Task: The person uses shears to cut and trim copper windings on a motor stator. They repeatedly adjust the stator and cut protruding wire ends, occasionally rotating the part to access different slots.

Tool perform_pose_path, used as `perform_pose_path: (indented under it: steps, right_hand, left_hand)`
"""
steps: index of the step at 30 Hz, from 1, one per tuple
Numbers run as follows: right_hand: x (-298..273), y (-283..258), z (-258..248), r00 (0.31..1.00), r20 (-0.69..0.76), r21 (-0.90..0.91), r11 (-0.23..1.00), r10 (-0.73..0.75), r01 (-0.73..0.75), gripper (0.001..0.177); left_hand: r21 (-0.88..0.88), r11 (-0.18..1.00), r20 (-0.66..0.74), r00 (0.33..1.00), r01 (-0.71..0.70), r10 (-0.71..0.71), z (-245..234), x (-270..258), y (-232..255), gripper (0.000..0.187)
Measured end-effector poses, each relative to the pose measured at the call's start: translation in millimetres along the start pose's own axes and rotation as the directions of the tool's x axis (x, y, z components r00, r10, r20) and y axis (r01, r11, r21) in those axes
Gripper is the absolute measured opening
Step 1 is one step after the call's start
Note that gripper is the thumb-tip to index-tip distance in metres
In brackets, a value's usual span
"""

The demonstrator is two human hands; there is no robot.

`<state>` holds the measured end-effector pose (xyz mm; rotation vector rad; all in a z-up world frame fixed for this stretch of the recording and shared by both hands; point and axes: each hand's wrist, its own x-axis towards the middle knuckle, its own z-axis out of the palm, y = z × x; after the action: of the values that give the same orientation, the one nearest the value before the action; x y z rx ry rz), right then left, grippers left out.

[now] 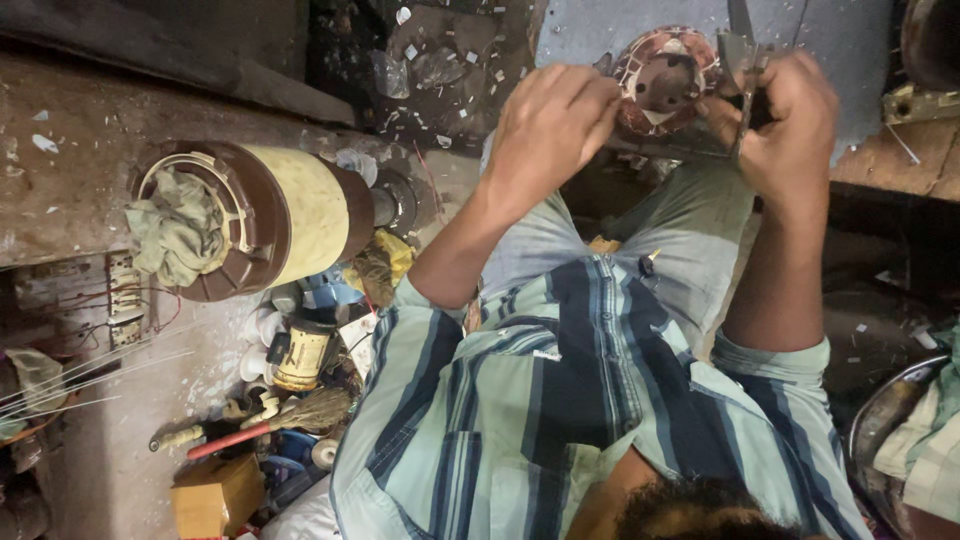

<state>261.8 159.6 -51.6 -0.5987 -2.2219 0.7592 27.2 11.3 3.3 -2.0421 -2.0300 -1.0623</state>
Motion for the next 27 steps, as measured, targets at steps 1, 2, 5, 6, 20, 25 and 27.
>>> perform_pose_path:
  steps: [1,2,5,6,20,25,27]
  right_hand:
    - [-1,1,0,1.0,0.003,-0.003,1.0,-0.005,0.005,0.027]
    - [-2,1,0,1.0,0.003,0.0,1.0,-0.001,0.001,0.027]
    - [-3,3,1,1.0,0.002,0.012,0.999,0.029,-0.029,0.029]
    - [-4,4,0,0.999,0.006,0.012,0.999,0.039,-0.039,0.03]
    - [-7,10,2,0.997,0.016,0.019,0.997,0.079,-0.079,0.035]
    - [-7,11,2,0.998,0.008,0.017,0.998,0.057,-0.058,0.038]
    - [-5,9,2,0.999,0.011,0.016,0.999,0.038,-0.038,0.038]
  left_hand:
    - [0.006,0.999,0.019,0.999,0.033,-0.033,2,0,1,0.012]
    - [-0.071,0.996,0.018,0.998,0.057,-0.056,4,-1,3,0.013]
    - [-0.29,0.954,0.043,0.997,0.07,-0.06,12,-1,12,0.014]
    - [-0.358,0.933,0.061,0.998,0.042,-0.022,14,0,13,0.013]
    - [0.024,0.999,0.021,0.999,-0.026,0.026,1,7,8,0.012]
    - [0.141,0.985,0.078,0.993,-0.1,0.089,2,19,10,0.013]
    - [0.101,0.994,0.057,0.998,-0.044,0.038,1,18,10,0.016]
